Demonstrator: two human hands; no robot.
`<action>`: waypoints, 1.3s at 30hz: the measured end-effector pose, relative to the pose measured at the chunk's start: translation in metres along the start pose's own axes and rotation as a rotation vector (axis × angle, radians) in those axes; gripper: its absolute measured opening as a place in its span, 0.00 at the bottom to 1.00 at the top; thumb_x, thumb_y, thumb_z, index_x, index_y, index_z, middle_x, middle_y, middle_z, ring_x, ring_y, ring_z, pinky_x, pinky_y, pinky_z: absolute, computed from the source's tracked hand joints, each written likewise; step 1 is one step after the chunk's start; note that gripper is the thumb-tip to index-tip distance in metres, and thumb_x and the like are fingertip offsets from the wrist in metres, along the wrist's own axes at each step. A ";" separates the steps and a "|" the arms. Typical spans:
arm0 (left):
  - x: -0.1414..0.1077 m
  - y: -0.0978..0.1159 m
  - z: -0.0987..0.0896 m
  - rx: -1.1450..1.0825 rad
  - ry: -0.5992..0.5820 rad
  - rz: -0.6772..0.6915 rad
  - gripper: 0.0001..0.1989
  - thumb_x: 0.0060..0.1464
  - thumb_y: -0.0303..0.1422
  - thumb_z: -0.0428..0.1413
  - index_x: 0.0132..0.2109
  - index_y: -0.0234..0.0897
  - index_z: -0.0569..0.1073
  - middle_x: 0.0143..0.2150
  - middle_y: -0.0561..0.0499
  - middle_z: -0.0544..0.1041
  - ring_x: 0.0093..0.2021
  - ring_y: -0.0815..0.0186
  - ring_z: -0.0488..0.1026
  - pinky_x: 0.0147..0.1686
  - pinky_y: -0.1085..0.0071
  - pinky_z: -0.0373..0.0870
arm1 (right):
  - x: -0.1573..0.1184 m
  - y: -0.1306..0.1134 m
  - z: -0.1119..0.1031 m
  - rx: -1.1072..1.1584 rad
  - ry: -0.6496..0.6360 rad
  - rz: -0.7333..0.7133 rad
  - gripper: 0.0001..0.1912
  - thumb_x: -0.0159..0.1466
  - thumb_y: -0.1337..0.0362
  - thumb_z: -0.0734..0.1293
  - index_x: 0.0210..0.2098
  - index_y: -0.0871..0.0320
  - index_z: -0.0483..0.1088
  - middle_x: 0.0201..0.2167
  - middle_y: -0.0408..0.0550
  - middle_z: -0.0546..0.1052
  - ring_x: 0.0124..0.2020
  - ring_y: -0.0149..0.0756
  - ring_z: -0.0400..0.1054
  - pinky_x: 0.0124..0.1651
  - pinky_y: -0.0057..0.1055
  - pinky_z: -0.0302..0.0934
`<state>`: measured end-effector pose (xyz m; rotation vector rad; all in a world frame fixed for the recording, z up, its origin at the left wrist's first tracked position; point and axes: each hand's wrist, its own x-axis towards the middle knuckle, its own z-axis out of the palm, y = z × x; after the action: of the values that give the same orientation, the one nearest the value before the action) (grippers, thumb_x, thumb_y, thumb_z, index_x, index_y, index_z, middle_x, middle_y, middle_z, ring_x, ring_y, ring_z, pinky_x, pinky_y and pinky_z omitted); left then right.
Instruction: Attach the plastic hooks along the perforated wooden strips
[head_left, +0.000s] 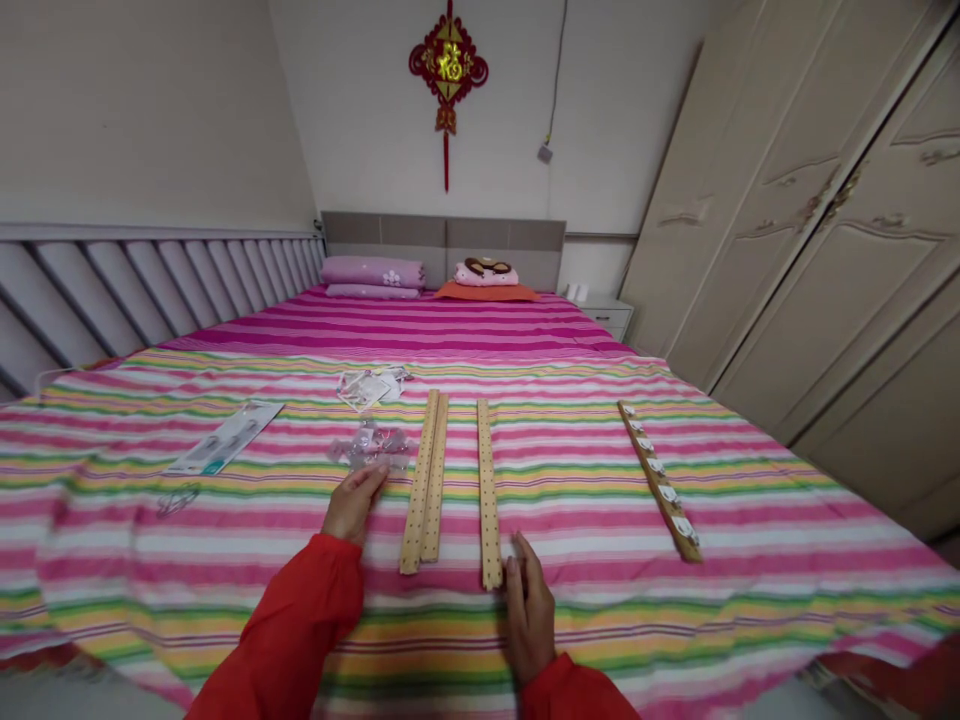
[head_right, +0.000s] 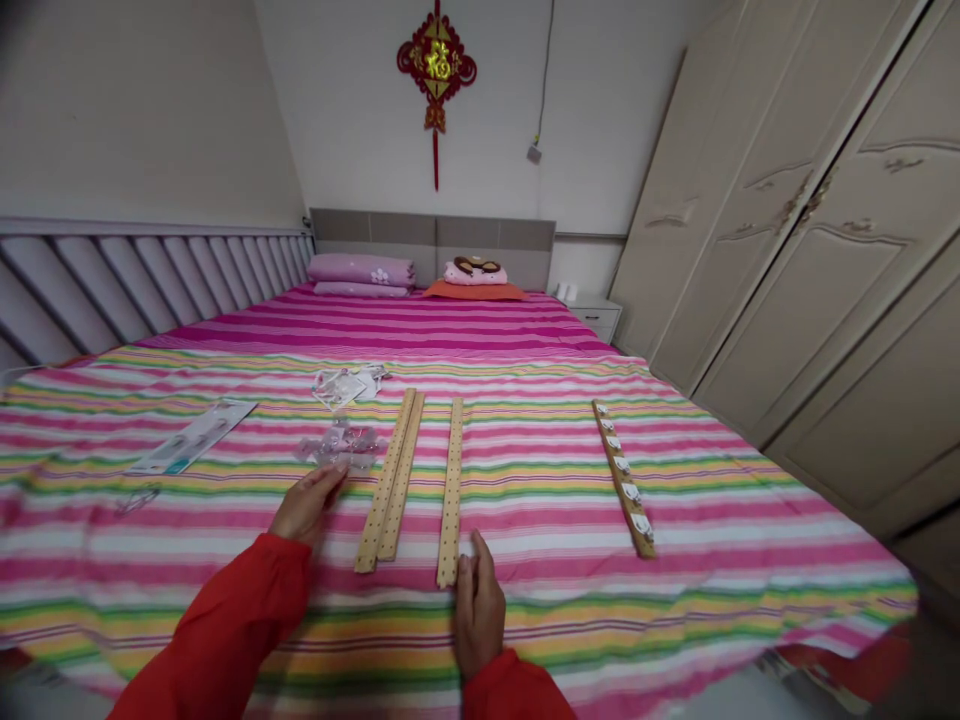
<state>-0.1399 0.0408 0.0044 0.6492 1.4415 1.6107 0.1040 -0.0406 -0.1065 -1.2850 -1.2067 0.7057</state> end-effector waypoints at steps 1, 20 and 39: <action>-0.010 0.003 0.002 -0.061 -0.022 -0.066 0.10 0.37 0.30 0.66 0.31 0.34 0.77 0.22 0.56 0.74 0.22 0.76 0.67 0.23 0.80 0.63 | 0.000 -0.001 0.000 0.010 0.005 0.004 0.27 0.65 0.51 0.58 0.57 0.61 0.65 0.54 0.58 0.72 0.55 0.46 0.66 0.53 0.39 0.63; -0.135 -0.047 0.049 -0.424 -0.389 -0.484 0.11 0.40 0.26 0.66 0.33 0.36 0.75 0.34 0.51 0.80 0.35 0.71 0.76 0.35 0.78 0.71 | 0.002 -0.087 -0.014 0.432 -0.198 0.152 0.17 0.59 0.53 0.67 0.41 0.58 0.75 0.32 0.47 0.77 0.35 0.38 0.70 0.39 0.32 0.64; -0.134 -0.055 0.057 0.056 -0.494 -0.081 0.21 0.32 0.44 0.66 0.31 0.33 0.75 0.27 0.50 0.77 0.29 0.67 0.73 0.31 0.71 0.70 | 0.028 -0.080 -0.025 0.382 -0.304 0.187 0.13 0.57 0.55 0.66 0.36 0.58 0.72 0.18 0.38 0.68 0.17 0.28 0.60 0.21 0.26 0.57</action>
<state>-0.0120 -0.0454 -0.0158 0.9334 1.1310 1.2368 0.1181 -0.0405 -0.0193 -0.9987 -1.1284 1.2397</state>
